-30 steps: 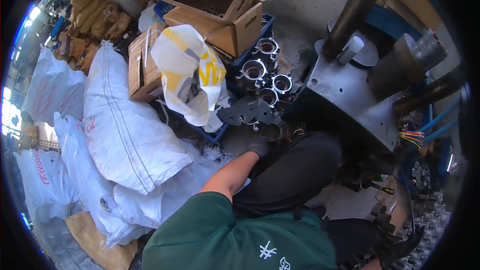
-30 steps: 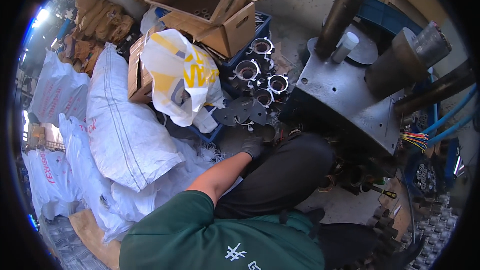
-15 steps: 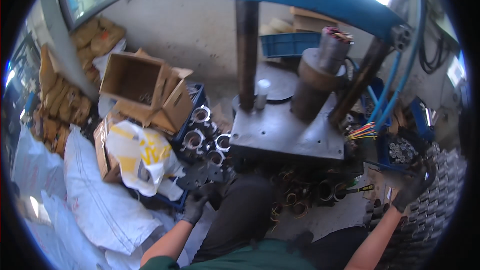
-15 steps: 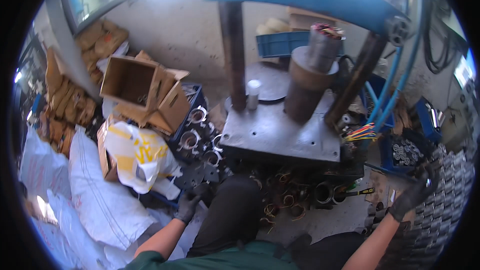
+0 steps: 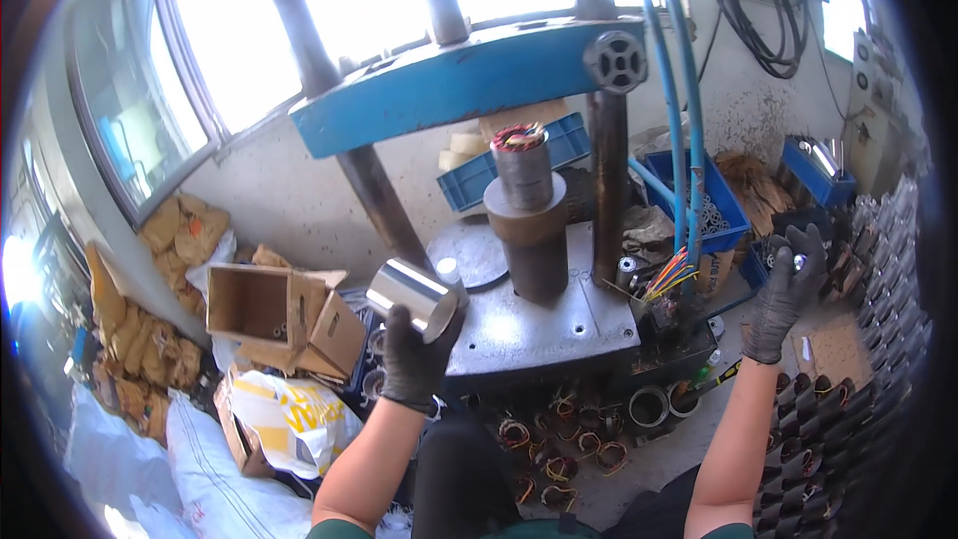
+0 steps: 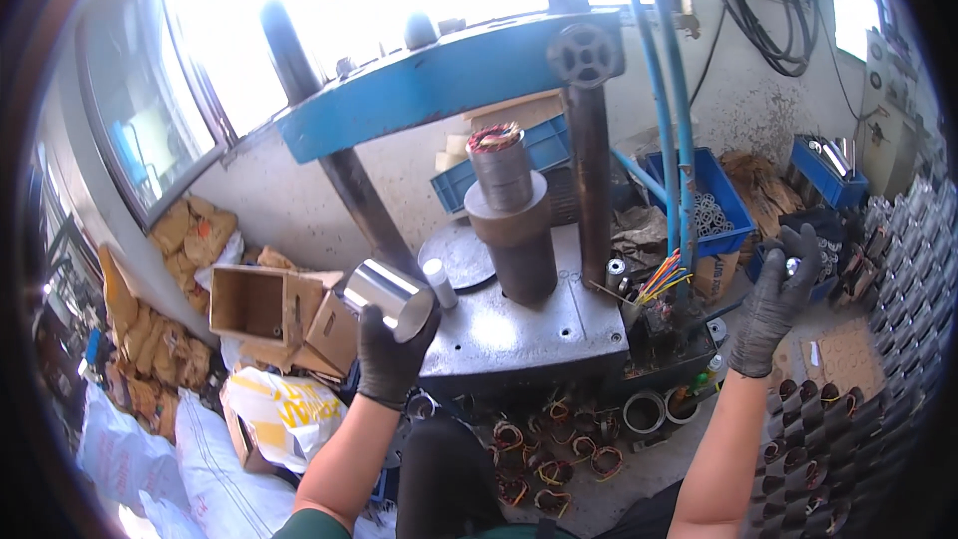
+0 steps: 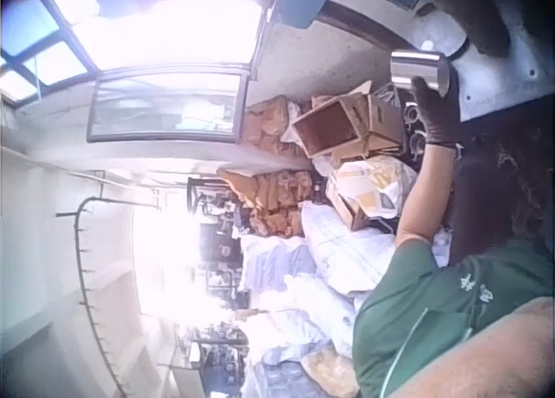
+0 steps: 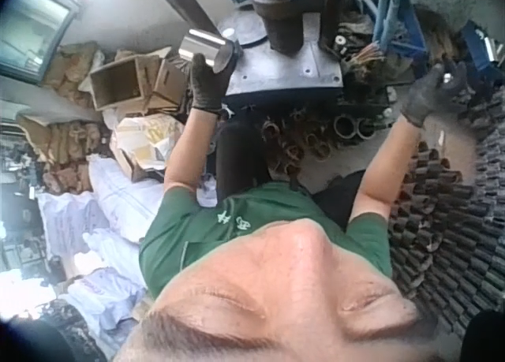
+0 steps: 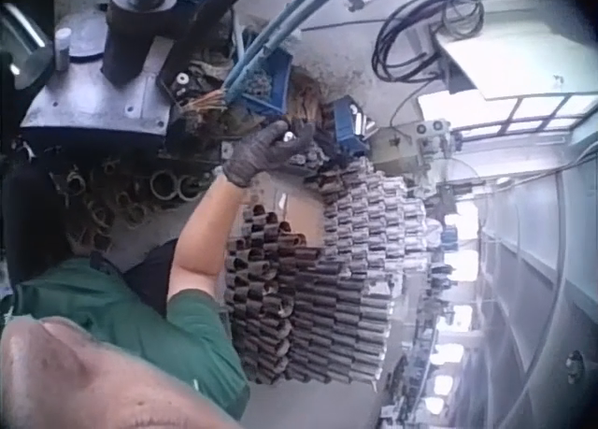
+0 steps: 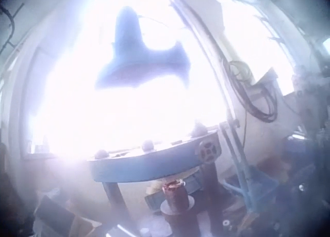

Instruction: Operating a hydraulic press to assemble metal components and inspecting motor stators.

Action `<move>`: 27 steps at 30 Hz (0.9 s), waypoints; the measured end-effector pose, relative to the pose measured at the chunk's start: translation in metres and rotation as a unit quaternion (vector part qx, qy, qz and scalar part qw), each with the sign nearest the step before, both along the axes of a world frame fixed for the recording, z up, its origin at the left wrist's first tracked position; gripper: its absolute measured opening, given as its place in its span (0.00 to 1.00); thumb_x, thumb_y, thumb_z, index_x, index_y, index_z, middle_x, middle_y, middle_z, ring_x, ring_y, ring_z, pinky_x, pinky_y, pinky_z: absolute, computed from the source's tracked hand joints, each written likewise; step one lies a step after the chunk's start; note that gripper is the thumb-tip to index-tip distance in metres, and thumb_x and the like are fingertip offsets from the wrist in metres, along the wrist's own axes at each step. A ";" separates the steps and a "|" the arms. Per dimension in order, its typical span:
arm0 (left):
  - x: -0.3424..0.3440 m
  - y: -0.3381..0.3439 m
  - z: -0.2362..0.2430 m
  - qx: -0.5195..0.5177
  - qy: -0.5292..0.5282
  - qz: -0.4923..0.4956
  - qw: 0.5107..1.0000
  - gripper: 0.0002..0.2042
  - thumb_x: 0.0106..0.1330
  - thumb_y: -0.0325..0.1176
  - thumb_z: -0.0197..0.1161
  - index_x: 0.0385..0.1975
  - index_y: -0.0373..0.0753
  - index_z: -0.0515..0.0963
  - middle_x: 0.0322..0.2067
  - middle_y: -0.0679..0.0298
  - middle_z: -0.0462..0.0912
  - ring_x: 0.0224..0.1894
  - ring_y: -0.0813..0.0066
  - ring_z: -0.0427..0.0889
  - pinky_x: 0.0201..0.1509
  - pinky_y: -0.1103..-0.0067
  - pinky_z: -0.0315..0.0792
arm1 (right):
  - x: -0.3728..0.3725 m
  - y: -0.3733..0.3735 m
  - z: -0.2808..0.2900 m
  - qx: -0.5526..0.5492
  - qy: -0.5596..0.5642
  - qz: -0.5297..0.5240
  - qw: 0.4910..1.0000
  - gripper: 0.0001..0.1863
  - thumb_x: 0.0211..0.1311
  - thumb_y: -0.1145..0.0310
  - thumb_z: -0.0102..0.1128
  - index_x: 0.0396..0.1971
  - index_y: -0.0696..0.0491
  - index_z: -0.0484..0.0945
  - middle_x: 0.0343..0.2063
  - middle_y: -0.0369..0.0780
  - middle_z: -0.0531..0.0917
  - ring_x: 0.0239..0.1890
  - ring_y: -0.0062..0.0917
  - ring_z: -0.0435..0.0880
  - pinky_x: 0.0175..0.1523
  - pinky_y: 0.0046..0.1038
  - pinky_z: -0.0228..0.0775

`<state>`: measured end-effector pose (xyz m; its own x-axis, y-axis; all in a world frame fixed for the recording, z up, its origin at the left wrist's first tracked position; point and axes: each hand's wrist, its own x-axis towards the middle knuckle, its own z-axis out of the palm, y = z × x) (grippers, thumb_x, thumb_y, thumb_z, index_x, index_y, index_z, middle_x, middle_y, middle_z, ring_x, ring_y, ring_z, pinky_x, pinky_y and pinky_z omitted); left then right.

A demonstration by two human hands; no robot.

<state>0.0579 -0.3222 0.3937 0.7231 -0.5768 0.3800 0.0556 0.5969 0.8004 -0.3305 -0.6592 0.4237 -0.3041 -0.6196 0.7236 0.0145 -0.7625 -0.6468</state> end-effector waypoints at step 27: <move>0.077 -0.264 0.180 0.048 -0.075 -0.054 0.995 0.25 0.67 0.39 0.79 0.59 0.37 0.76 0.44 0.57 0.87 0.46 0.64 0.89 0.51 0.68 0.84 | -0.001 0.018 0.003 -0.006 0.004 0.000 1.000 0.21 0.80 0.80 0.51 0.68 0.58 0.72 0.57 0.44 0.79 0.54 0.29 0.82 0.65 0.36 0.78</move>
<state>0.1345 -0.5864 0.5736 0.5952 -0.6863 0.4179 -0.0091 0.5143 0.8576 -0.3314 -0.6410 0.4263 -0.2983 -0.6112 0.7331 0.0095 -0.7700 -0.6380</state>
